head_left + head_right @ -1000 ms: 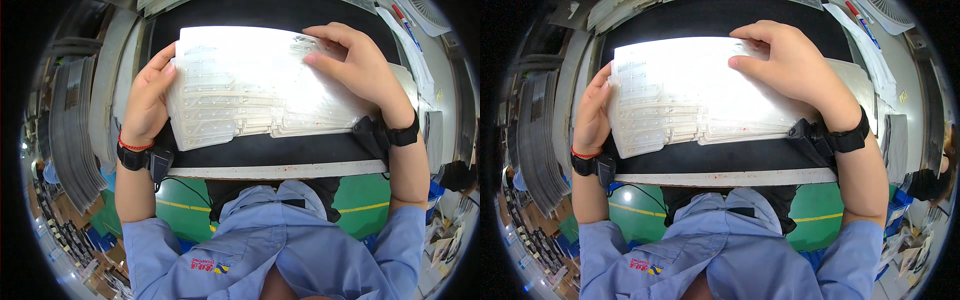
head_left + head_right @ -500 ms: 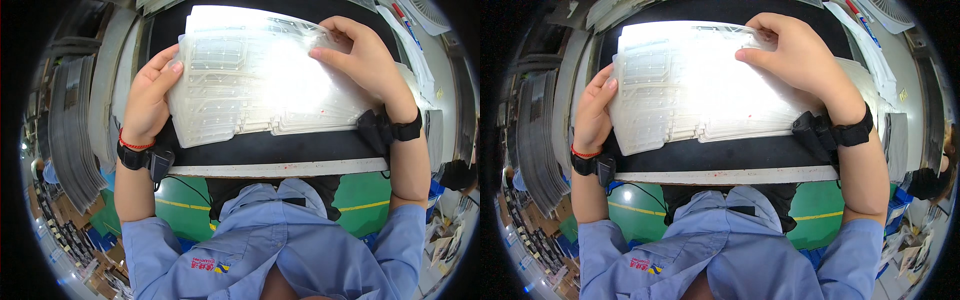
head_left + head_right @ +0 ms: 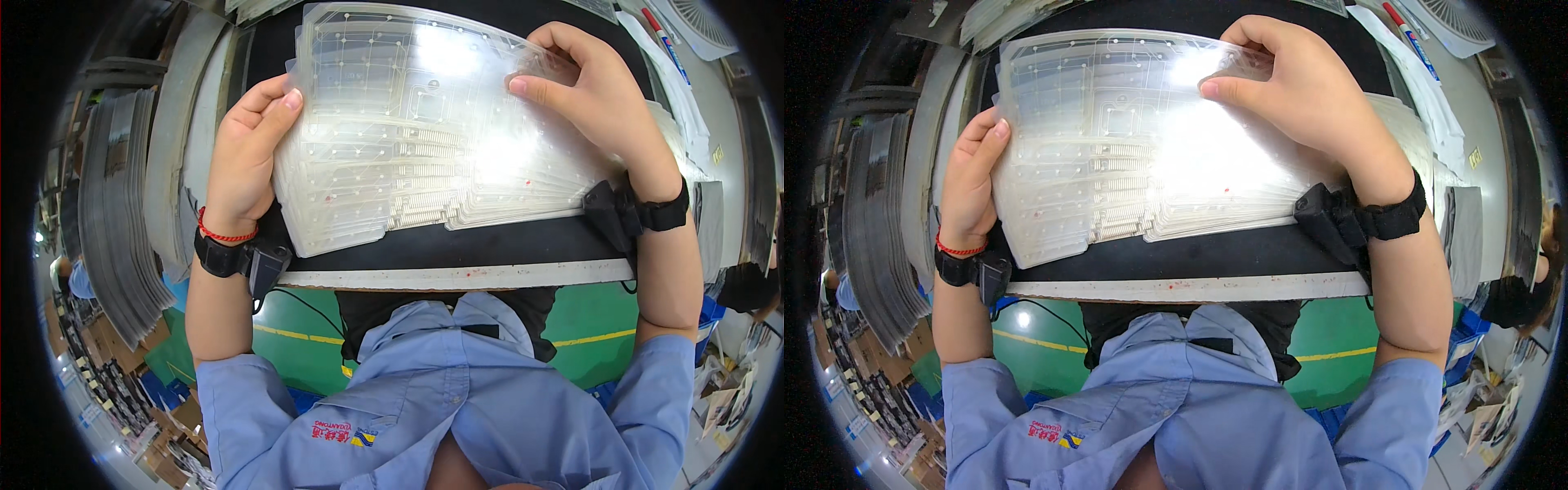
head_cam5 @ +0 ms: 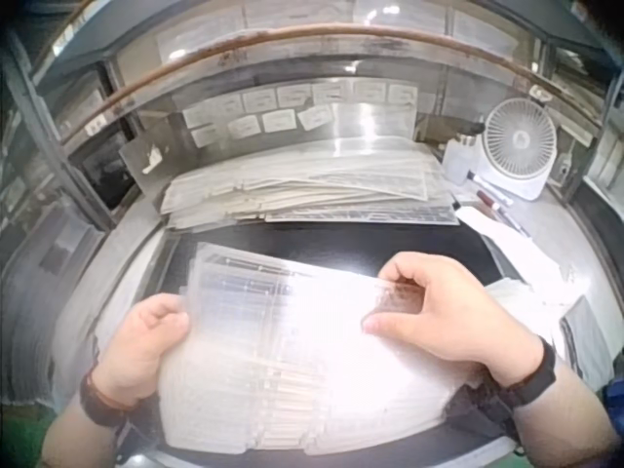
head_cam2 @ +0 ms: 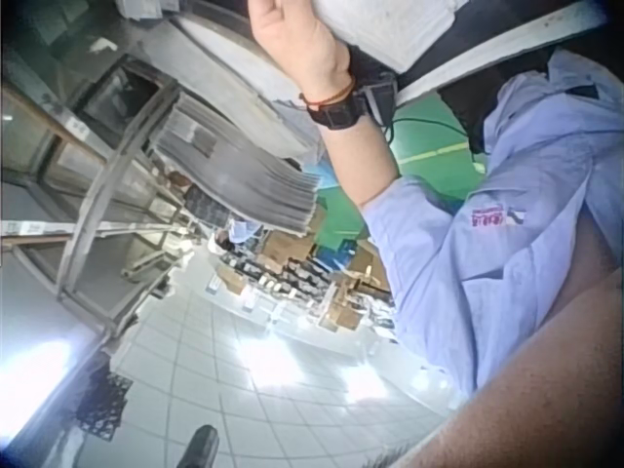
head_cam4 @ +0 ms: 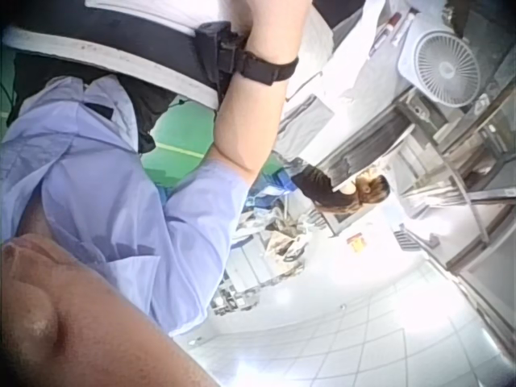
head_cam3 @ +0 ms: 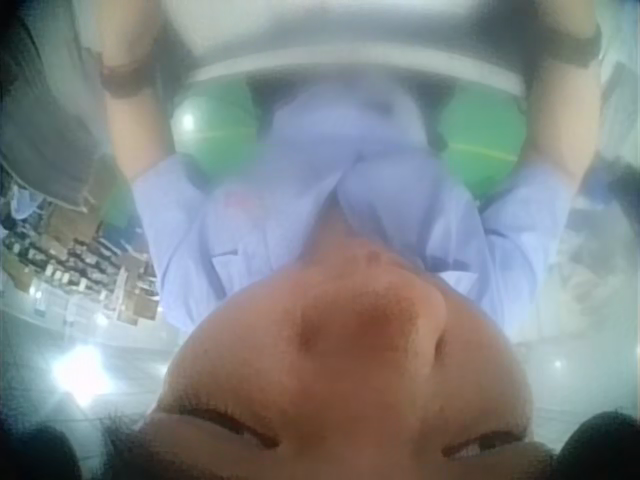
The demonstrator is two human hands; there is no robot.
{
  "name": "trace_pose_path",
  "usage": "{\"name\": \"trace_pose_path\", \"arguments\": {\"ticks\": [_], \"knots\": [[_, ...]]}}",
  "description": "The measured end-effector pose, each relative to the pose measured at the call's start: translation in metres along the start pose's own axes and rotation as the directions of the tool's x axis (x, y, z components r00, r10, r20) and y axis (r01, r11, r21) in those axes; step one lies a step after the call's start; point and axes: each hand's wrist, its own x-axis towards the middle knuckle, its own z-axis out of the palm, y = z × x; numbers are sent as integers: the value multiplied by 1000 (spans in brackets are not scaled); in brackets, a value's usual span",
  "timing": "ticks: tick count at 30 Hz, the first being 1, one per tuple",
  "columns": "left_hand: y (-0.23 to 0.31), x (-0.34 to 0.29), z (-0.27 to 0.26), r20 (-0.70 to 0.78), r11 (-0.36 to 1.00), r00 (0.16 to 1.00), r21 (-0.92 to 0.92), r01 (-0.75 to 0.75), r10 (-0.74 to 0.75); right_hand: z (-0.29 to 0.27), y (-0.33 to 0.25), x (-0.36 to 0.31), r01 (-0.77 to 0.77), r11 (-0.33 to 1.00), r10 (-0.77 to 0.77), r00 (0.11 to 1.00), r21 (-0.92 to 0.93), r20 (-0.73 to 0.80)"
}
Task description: Cleaning and inspecting thin transparent sheets, then stacking them on a pile.
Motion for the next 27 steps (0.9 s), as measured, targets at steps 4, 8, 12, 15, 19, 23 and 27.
{"name": "trace_pose_path", "arguments": {"ticks": [4, 8, 12, 15, 19, 23, 27], "knots": [[4, -2, 5, 28, 996, 1000, -90, -6, 9, 1, 3, 0, -23, 1000, 23, 1000, -19, -1], [6, -4, 4, 135, 984, 991, -179, 5, 20, 2, 3, -2, 12, 995, -22, 995, -102, -101], [5, -2, 3, 143, 991, 989, -128, -24, 42, 7, 11, -4, 94, 988, -104, 992, -125, -77], [5, -3, 5, 114, 988, 993, -152, -7, 24, 4, 3, -3, 52, 994, -54, 998, -97, -18], [6, -4, 6, 108, 989, 992, -145, -42, 58, 1, -4, -2, -53, 998, 55, 998, -46, 33], [8, -4, 6, 113, 996, 993, -80, -29, 38, 2, 3, -1, -14, 992, 12, 1000, -123, -20], [7, 0, 3, 118, 993, 993, -117, 15, -2, 3, 4, -3, -39, 998, 37, 999, -56, -37]]}}
